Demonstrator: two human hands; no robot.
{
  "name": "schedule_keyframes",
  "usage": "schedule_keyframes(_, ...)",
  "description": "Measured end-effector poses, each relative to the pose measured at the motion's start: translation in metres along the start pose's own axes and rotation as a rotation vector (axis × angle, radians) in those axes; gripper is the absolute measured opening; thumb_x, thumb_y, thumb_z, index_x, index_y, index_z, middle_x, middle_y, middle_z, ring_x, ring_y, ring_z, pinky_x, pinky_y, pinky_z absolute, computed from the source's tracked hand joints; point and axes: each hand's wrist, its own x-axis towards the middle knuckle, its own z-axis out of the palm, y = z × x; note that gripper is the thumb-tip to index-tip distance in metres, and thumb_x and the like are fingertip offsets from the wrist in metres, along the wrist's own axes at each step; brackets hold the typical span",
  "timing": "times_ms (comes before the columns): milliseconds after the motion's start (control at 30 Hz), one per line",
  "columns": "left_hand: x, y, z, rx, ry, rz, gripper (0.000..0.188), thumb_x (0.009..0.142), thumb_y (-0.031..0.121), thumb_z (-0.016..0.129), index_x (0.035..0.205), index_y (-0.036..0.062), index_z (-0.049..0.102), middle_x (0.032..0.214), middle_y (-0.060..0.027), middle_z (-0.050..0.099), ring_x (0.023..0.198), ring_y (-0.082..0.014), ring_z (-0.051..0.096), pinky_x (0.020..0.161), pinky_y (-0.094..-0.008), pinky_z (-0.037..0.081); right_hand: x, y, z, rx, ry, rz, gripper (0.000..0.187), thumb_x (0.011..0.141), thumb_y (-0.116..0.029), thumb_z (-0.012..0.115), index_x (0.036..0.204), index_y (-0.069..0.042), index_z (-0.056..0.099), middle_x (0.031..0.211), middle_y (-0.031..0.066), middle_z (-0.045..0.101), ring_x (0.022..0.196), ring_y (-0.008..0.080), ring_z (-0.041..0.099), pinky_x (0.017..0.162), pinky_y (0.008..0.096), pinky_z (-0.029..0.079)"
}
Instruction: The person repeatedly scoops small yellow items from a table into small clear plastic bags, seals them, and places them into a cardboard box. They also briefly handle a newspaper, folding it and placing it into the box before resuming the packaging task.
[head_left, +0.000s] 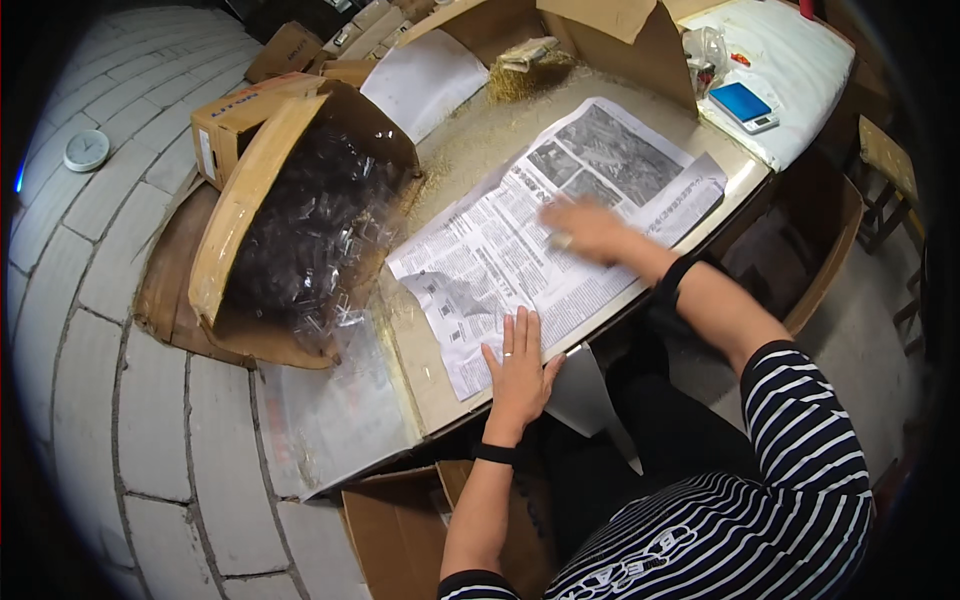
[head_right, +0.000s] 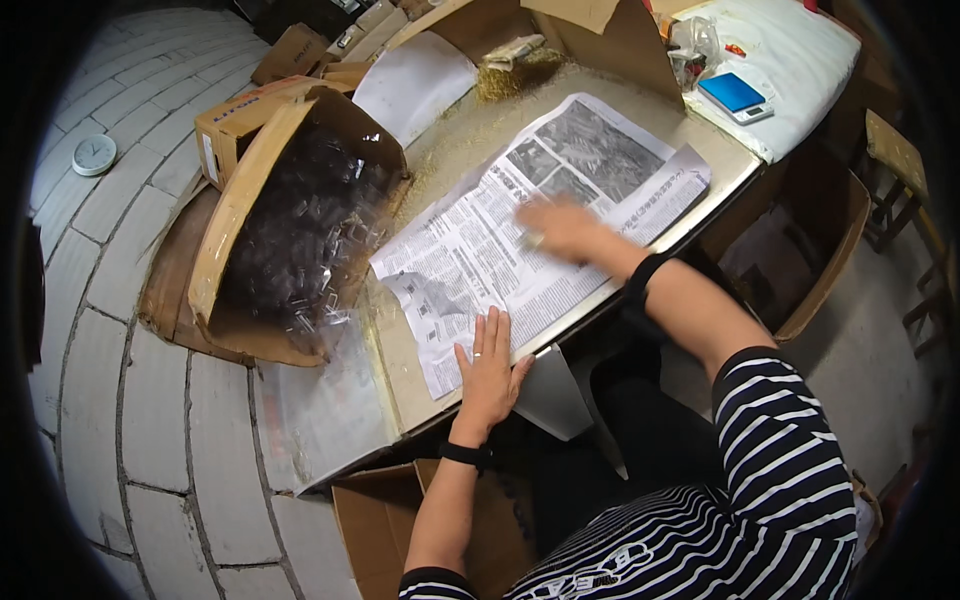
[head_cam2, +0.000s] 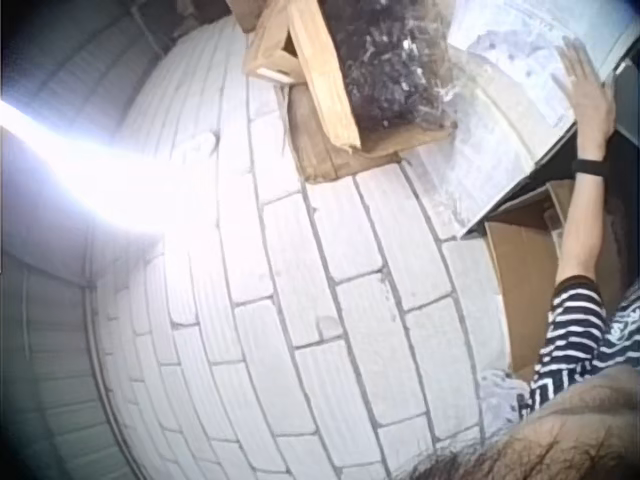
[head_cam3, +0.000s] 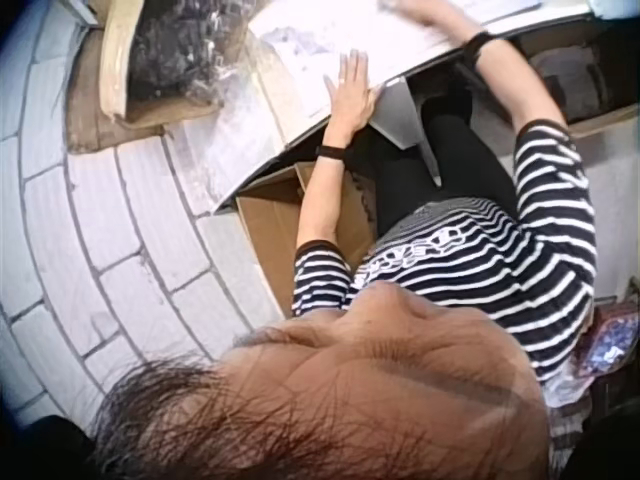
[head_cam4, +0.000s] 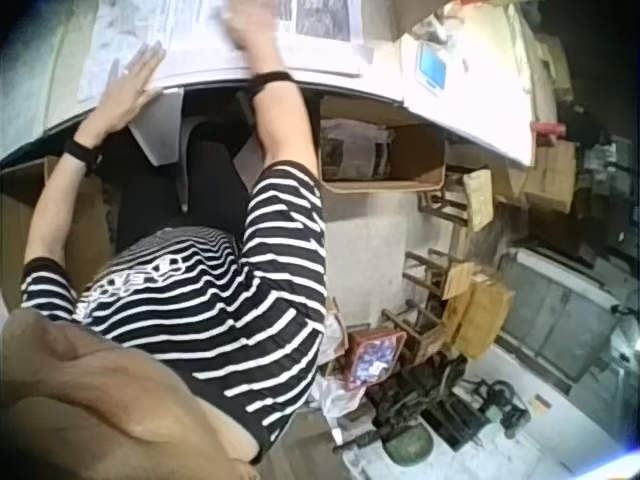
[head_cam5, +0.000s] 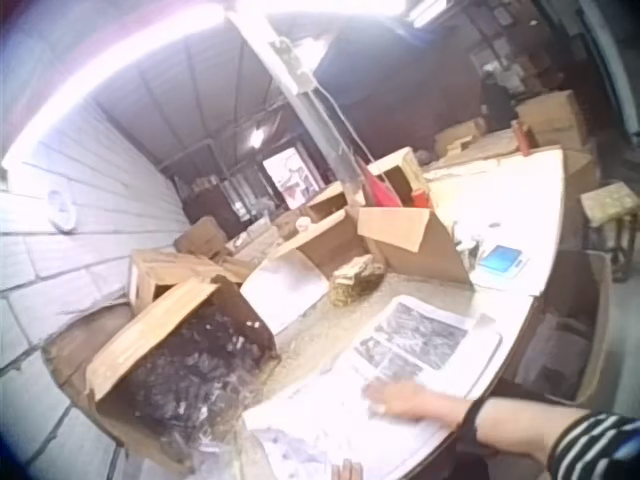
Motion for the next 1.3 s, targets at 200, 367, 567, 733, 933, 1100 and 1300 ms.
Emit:
schedule_keyframes(200,-0.002,0.0,-0.001,0.0,0.0,-0.028,0.072,0.093,0.041,0.05,0.149,0.0071,0.019,0.157,-0.0102,0.013,0.145,-0.0305,0.01,0.107,-0.0657,0.01,-0.013,0.102,-0.057,-0.148,0.078,0.358,0.06,0.096,-0.036,0.042,0.145,-0.006,0.028,0.152,0.0132,0.027,0.141,0.0312,0.021,0.114,0.0463,0.017)
schedule_keyframes(367,0.002,-0.004,0.002,0.039,0.027,-0.007,0.073,0.092,0.041,0.051,0.149,0.0074,0.019,0.156,-0.0108,0.014,0.144,-0.0314,0.011,0.107,-0.0663,0.012,0.028,0.017,-0.019,-0.01,0.287,0.023,0.062,0.094,-0.034,0.046,0.143,0.0,0.03,0.15,0.0175,0.03,0.136,0.033,0.031,0.112,0.0438,0.024)
schedule_keyframes(567,0.005,-0.001,0.001,0.045,-0.005,-0.007,0.07,0.092,0.042,0.05,0.145,0.0026,0.026,0.149,-0.0163,0.027,0.139,-0.0332,0.023,0.104,-0.0675,0.016,0.063,-0.113,0.053,0.035,-0.303,-0.699,0.058,0.098,-0.046,0.035,0.146,-0.013,0.031,0.153,0.0085,0.026,0.143,0.0292,0.019,0.115,0.0487,0.015)
schedule_keyframes(733,-0.003,-0.003,0.003,0.01,0.082,-0.006,0.076,0.09,0.043,0.053,0.148,0.0045,0.021,0.155,-0.0129,0.016,0.144,-0.0306,0.012,0.105,-0.0674,0.015,0.127,-0.088,0.049,-0.007,-0.251,-0.575,0.063,0.098,-0.051,0.029,0.148,-0.011,0.026,0.155,0.0085,0.021,0.144,0.0271,0.013,0.117,0.0487,0.009)
schedule_keyframes(933,-0.002,-0.001,0.001,-0.023,0.059,-0.006,0.076,0.09,0.043,0.054,0.147,0.0034,0.024,0.155,-0.0129,0.018,0.144,-0.0304,0.012,0.105,-0.0679,0.015,0.138,0.008,0.005,-0.137,-0.205,-0.17,0.065,0.098,-0.05,0.028,0.148,-0.01,0.022,0.155,0.0085,0.018,0.144,0.0254,0.011,0.117,0.0459,0.009)
schedule_keyframes(1100,-0.005,-0.004,0.003,-0.007,0.044,-0.04,0.076,0.09,0.045,0.053,0.147,0.0043,0.023,0.155,-0.0123,0.017,0.144,-0.0304,0.013,0.105,-0.068,0.014,0.082,0.113,-0.043,-0.208,-0.159,0.119,0.065,0.098,-0.048,0.028,0.149,-0.009,0.02,0.156,0.0099,0.018,0.144,0.0263,0.012,0.116,0.0457,0.014)
schedule_keyframes(1300,0.006,0.004,0.009,-0.027,0.095,0.008,0.074,0.091,0.046,0.051,0.148,0.0074,0.023,0.156,-0.0105,0.017,0.144,-0.0294,0.014,0.106,-0.0669,0.013,0.009,0.192,-0.111,-0.306,-0.199,0.576,0.072,0.095,-0.053,0.035,0.148,-0.006,0.021,0.154,0.0158,0.019,0.142,0.0301,0.018,0.114,0.0412,0.021)
